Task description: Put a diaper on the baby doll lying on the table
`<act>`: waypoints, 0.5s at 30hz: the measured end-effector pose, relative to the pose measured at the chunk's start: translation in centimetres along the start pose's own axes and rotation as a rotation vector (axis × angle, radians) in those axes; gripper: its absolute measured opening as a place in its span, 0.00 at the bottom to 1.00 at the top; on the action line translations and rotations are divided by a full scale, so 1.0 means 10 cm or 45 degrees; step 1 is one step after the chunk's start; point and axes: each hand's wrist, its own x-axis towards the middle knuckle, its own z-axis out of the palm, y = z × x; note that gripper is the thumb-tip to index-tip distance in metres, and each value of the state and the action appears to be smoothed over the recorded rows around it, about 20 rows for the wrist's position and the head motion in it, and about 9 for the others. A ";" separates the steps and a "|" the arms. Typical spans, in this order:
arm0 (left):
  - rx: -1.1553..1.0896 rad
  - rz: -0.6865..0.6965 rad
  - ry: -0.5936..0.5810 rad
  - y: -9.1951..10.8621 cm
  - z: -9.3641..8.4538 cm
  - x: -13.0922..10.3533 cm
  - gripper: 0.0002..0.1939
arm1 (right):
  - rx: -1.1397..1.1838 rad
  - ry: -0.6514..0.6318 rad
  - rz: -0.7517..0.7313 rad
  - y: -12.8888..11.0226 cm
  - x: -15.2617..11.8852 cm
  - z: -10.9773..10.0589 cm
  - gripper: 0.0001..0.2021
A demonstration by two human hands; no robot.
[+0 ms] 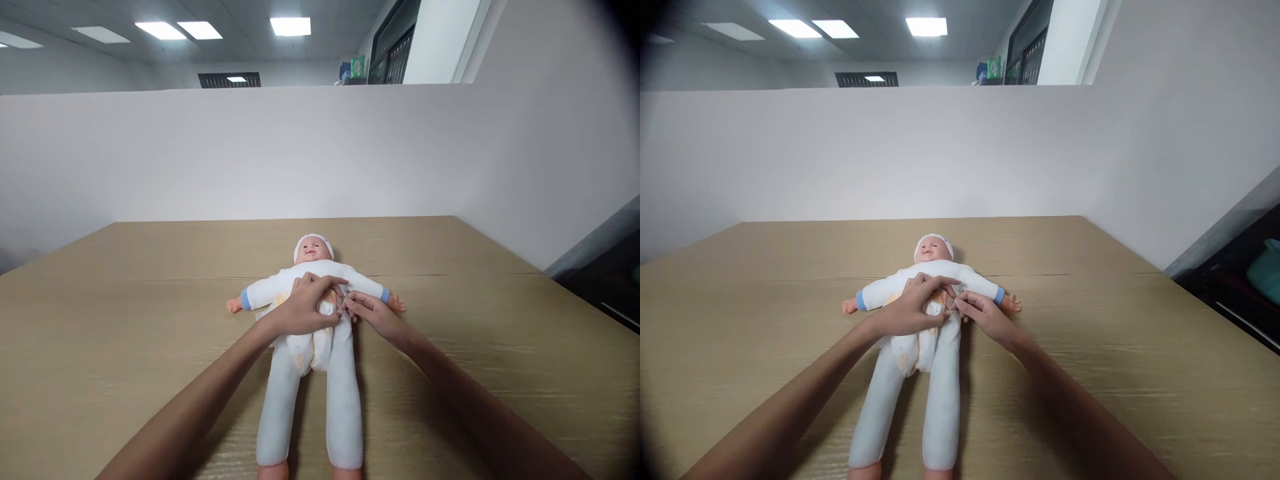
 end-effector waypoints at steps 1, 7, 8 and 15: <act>0.004 -0.002 0.002 0.00 0.00 0.00 0.30 | 0.029 0.000 0.001 0.00 0.00 0.00 0.22; 0.030 0.007 0.042 -0.02 0.05 0.01 0.30 | 0.106 0.052 0.033 -0.01 -0.01 0.03 0.20; 0.031 0.010 0.049 -0.02 0.06 0.01 0.30 | 0.100 0.052 0.031 -0.03 -0.02 0.03 0.20; 0.039 0.057 0.117 -0.03 0.11 0.01 0.38 | -0.104 0.210 -0.026 -0.16 -0.04 0.24 0.20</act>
